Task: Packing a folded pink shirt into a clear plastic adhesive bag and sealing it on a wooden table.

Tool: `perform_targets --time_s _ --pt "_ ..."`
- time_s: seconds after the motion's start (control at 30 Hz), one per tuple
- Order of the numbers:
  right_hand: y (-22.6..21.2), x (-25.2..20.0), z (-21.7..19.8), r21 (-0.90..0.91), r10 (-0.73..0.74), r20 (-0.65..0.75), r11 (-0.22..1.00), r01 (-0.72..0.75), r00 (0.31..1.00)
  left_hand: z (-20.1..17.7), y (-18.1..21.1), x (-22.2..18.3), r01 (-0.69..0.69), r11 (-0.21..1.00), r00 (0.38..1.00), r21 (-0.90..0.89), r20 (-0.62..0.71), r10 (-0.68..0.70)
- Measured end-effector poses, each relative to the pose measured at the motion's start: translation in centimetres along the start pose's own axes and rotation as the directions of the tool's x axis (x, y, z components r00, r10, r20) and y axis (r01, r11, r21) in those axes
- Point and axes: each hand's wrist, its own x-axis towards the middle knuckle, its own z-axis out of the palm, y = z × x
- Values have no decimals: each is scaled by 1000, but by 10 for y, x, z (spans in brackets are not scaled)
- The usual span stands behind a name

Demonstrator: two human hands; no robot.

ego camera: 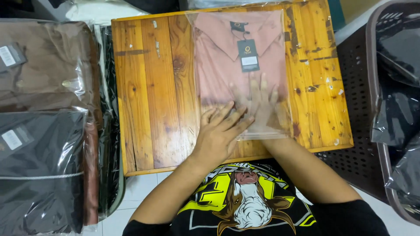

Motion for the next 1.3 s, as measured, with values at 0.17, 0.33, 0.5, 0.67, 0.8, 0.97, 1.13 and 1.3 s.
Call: perform_targets --time_s 0.17,0.33,0.5,0.67,0.8,0.97,1.13,1.3 --pt "8 5 27 149 -43 -48 988 50 998 -1 -7 1 13 1000 1000 6 -1 -13" --pt "15 3 6 275 -65 410 960 -55 910 -38 0 8 76 988 995 -135 67 -68" --pt "7 -6 -7 227 -38 39 974 28 999 -50 -34 14 460 801 838 -384 -112 -535" --pt "35 1 45 -271 -359 -363 924 272 860 -41 -66 10 799 545 581 -255 89 -809" --pt "20 1 26 85 -203 -180 972 221 962 -32 -67 -1 805 336 496 -489 243 -834" --pt "15 7 26 276 -170 -29 946 171 985 -22 -71 -15 711 197 470 -675 247 -848" --pt "12 16 29 251 -109 192 966 58 975 -19 -78 -20 635 134 506 -760 279 -816" --pt "14 17 74 151 -130 -206 975 162 970 -26 -73 -16 640 123 505 -758 295 -811"
